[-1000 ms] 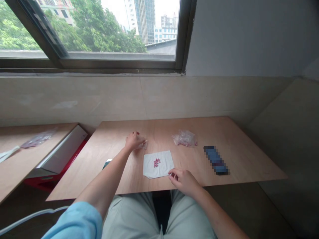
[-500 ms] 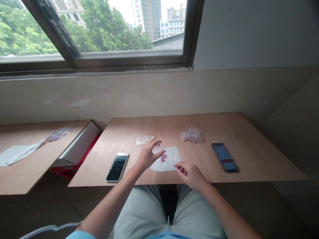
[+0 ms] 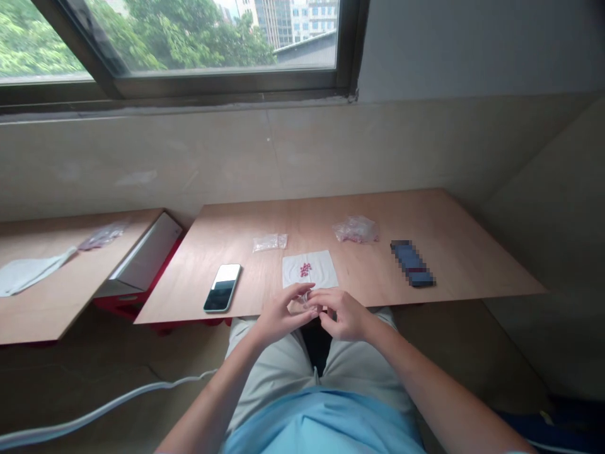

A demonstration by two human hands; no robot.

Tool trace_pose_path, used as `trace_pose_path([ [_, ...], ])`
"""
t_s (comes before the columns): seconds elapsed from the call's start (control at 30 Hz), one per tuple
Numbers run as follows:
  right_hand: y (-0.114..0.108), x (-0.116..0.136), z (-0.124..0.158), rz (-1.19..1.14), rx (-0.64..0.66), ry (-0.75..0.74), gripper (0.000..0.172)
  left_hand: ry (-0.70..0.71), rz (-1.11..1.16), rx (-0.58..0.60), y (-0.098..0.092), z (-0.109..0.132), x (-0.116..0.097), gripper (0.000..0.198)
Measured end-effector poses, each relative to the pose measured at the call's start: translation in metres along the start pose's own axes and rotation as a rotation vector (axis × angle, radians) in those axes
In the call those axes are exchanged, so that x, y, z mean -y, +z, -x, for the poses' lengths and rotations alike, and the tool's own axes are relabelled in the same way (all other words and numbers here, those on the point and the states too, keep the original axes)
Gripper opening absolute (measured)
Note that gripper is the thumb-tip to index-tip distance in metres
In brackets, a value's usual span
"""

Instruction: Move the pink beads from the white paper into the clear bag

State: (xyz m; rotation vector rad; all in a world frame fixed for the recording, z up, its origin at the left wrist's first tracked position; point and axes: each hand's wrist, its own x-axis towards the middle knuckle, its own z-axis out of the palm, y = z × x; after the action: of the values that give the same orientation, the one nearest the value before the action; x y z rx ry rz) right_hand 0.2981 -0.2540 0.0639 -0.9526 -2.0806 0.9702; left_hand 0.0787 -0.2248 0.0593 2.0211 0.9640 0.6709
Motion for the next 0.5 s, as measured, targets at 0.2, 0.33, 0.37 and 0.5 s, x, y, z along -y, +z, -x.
trace_pose_path([
  [0.2,0.019,0.003,0.0,0.168,0.128,-0.002,0.053,0.106,-0.298,0.089,0.004,0.004,0.006,0.065],
  [0.33,0.033,0.001,-0.005,0.241,0.142,0.003,0.048,0.102,-0.448,0.057,0.01,0.0,0.021,0.048],
  [0.37,0.037,-0.001,-0.006,0.255,0.144,0.007,0.045,0.092,-0.46,0.058,0.013,0.0,0.023,0.038],
  [0.5,0.051,-0.01,-0.006,0.295,0.173,0.079,0.027,0.082,-0.459,0.082,0.027,0.0,0.025,0.024],
])
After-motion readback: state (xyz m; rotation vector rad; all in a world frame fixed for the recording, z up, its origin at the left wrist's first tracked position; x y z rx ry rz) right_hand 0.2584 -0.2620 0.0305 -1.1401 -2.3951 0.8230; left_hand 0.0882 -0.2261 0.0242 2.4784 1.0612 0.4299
